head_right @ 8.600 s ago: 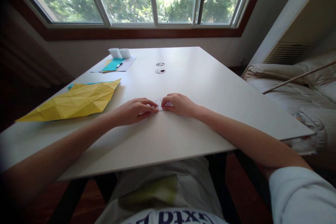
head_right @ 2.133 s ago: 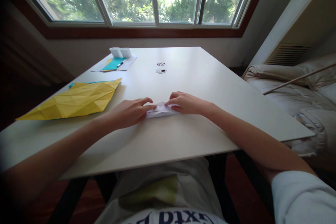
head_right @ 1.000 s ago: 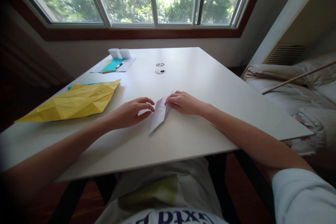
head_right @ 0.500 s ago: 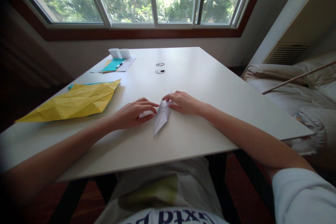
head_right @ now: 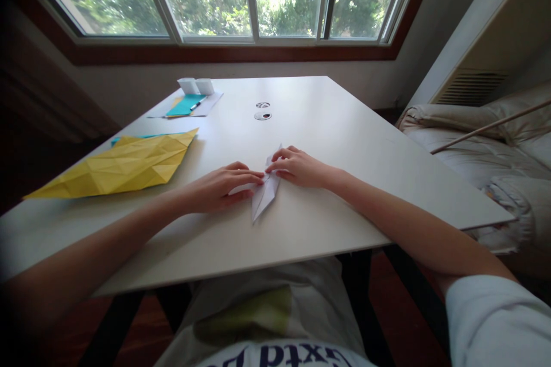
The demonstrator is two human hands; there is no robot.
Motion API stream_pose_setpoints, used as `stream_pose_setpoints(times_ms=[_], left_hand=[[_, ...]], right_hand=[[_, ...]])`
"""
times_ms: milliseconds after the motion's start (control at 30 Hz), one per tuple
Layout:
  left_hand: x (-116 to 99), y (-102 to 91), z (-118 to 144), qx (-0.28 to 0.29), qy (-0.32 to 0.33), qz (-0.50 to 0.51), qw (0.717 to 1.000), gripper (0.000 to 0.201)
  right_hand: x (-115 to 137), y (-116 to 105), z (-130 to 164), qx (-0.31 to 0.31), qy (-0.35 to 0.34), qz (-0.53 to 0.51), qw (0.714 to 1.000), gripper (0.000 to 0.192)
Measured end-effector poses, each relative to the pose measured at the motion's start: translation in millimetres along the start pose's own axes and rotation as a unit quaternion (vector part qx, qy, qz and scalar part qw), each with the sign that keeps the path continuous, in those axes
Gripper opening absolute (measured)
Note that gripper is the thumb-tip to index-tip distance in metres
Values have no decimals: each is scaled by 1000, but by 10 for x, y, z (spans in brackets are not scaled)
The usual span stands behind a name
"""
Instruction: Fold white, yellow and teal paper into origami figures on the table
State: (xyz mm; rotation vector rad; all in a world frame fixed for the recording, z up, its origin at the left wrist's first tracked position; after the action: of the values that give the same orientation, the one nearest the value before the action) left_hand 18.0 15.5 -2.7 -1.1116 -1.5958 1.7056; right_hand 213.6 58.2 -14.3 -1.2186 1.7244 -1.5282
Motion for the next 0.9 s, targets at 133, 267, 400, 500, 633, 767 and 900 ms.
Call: stream_pose_setpoints(times_ms=[133, 267, 400, 500, 633, 767, 900], left_hand=[[-18, -3, -16, -7, 9, -32, 999, 32], [-17, -14, -6, -14, 0, -70, 997, 35], [20, -19, 11, -28, -10, -89, 996, 33], [43, -19, 11, -41, -12, -93, 995, 32], [11, -24, 1, -58, -4, -82, 995, 28], [-62, -5, -21, -35, 6, -69, 997, 27], [-75, 17, -43, -32, 6, -62, 998, 25]], right_hand=[[28, -7, 0, 5, 3, 11, 1000, 25], [60, -5, -4, 33, 24, -1, 999, 24], [91, -24, -8, 37, 57, 20, 998, 19], [102, -37, -13, 30, 76, 31, 996, 22], [98, -29, -25, 25, 79, 25, 996, 24], [108, -23, -39, 23, 75, 28, 996, 26], [132, -27, -48, 25, 71, 35, 997, 24]])
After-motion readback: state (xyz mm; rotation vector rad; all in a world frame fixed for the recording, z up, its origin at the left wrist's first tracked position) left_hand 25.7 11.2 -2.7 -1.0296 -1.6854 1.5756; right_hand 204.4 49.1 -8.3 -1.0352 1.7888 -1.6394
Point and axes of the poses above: each hand's wrist, its own z-axis away from the middle knuckle, its own y-axis out of the palm, x = y × z, the point moved 3 cm from there along -z, towards the middle knuckle, and after that the axes turned 6 degrees about x, right-handed, at the moved point
